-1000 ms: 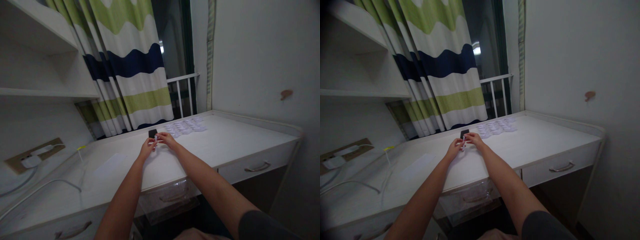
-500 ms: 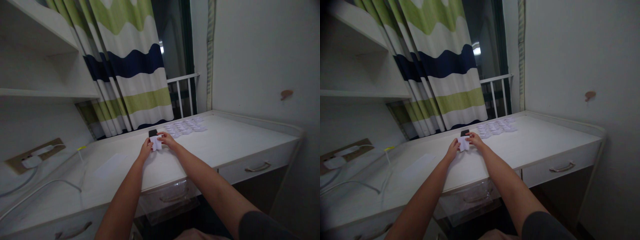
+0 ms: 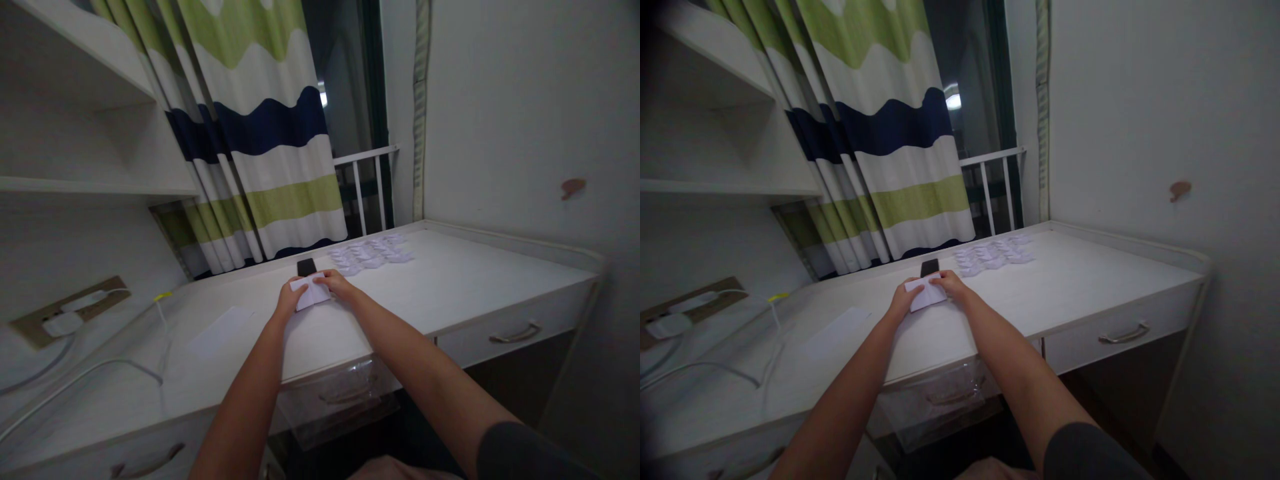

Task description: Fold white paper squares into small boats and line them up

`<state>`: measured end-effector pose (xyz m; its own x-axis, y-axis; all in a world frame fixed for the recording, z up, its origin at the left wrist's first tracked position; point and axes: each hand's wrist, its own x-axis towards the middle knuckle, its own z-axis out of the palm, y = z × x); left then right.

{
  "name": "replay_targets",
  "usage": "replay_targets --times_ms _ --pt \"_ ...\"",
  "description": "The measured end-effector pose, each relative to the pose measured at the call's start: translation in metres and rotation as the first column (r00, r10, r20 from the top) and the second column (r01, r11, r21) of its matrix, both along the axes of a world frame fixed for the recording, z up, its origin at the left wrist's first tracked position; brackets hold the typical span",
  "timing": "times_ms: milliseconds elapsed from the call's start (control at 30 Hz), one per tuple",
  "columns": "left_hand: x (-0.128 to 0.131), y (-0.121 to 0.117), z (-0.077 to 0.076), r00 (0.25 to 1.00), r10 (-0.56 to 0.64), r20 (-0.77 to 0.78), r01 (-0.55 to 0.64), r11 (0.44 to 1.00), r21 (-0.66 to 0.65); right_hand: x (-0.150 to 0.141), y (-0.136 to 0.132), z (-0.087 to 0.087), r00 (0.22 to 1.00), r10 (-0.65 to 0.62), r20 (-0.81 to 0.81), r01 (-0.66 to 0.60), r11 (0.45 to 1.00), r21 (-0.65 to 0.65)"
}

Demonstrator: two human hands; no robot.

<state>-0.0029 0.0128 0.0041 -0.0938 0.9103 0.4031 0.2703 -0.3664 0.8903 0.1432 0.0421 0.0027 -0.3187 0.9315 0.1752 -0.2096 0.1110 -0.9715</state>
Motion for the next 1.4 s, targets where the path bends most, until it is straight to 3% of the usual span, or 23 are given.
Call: replay_targets --times_ms 367,733,933,1167,1400 --pt "-0.003 0.003 -0.004 0.969 -0.06 0.241 0.094 0.986 -0.135 0.0 0.001 -0.002 0.998 0.057 0.004 -0.057 0.998 0.025" --pt "-0.001 -0.001 0.003 0.989 0.118 0.091 -0.117 0.993 -0.017 -0.003 0.007 -0.008 0.999 0.045 0.028 -0.045 0.999 -0.015" --pt "-0.002 0.001 0.003 0.987 0.156 0.049 -0.157 0.987 0.019 -0.004 0.011 -0.009 0.998 -0.013 0.055 0.011 0.999 0.03" --pt "0.0 -0.003 0.007 0.97 0.243 0.013 -0.243 0.969 0.044 -0.005 0.018 -0.013 0.989 -0.101 0.107 0.075 0.97 0.23" --pt "-0.002 0.0 0.003 0.959 0.246 0.14 -0.245 0.969 -0.025 -0.006 0.009 -0.007 0.937 -0.26 0.233 0.101 0.842 0.531"
